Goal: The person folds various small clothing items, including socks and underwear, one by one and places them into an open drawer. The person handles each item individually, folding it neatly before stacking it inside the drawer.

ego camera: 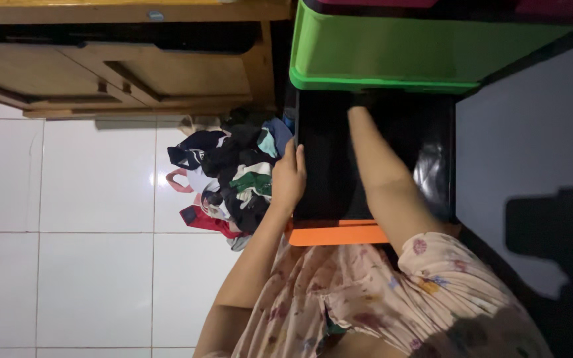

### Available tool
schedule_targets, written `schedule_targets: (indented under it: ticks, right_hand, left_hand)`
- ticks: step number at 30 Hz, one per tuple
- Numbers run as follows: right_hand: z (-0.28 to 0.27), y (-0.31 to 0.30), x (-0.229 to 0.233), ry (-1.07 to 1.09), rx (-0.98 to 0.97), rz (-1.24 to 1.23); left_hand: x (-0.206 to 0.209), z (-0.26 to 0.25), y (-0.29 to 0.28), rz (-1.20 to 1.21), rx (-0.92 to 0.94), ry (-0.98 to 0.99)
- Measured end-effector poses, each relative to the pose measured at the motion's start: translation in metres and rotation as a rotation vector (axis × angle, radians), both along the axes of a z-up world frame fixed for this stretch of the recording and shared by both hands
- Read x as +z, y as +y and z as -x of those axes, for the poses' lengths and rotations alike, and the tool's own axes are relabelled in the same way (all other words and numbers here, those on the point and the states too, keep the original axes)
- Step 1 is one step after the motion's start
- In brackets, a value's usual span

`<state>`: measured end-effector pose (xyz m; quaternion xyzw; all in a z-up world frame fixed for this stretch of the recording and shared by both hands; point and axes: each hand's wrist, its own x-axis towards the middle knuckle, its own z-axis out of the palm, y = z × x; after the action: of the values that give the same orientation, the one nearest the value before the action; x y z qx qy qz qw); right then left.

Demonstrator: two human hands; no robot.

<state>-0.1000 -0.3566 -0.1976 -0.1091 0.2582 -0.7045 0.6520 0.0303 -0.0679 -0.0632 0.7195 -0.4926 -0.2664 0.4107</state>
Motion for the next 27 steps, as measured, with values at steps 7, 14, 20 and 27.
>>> schedule_targets:
  ticks: [7,14,20,27]
  right_hand:
    - [-0.072,0.034,-0.002,0.937,0.072,-0.074]
    - [-0.102,0.046,-0.01,1.466,0.239,0.0]
    - [-0.088,0.03,-0.026,1.464,0.448,0.023]
    - [0.021,0.034,-0.025,0.945,0.996,-0.261]
  left_hand:
    - [0.0,0.0,0.0,0.038,0.0,0.004]
    - [0.004,0.002,0.0,-0.026,0.005,0.014]
    - [-0.008,0.003,-0.001,0.054,0.02,-0.049]
    - [-0.006,0.004,-0.003,0.034,0.033,-0.081]
